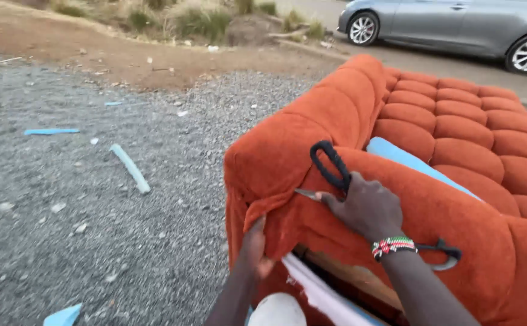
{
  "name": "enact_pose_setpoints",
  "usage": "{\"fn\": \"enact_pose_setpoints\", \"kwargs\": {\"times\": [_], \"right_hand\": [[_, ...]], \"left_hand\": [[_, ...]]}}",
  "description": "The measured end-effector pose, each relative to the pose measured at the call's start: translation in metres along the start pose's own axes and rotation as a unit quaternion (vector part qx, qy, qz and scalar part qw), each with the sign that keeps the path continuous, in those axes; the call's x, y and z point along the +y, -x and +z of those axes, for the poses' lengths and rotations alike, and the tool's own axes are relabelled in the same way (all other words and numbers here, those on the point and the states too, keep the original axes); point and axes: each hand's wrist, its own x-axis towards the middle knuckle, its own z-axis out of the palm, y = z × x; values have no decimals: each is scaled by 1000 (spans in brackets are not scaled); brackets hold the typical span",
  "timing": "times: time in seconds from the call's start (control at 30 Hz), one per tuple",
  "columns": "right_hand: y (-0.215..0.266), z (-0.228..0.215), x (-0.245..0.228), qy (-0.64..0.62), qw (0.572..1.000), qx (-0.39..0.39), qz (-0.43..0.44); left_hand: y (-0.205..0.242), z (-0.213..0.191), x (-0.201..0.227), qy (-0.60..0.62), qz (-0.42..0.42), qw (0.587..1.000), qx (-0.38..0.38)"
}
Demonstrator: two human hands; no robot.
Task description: Using scissors and a cutting tool to detach and remove fabric upholstery from a sofa frame.
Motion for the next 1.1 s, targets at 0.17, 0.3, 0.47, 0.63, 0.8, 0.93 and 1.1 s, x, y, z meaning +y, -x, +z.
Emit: {"fn": "enact_pose_setpoints", "kwargs": {"times": [0.17, 0.3, 0.47, 0.63, 0.8, 0.93, 1.1], "right_hand": [[8, 3, 4, -7, 997, 66, -31], [8, 1, 5, -10, 998, 56, -39], [7, -4, 2, -20, 998, 50, -37], [9, -4, 1, -17, 998, 44, -39], [9, -3, 3, -3, 998, 48, -38], [6, -2, 2, -7, 998, 50, -37], [-33, -11, -9, 1, 1000, 4, 7]], "left_hand": [[-60, -10, 38, -149, 18, 986, 78], [-111, -23, 48, -236, 22, 964, 123], [-89, 44, 53, -270, -25, 944, 185], [-25, 53, 52, -266, -34, 949, 166], [19, 61, 36, -328, 38, 936, 124], [28, 18, -29, -442, 176, 876, 81], [-57, -21, -45, -549, 292, 782, 42]]}}
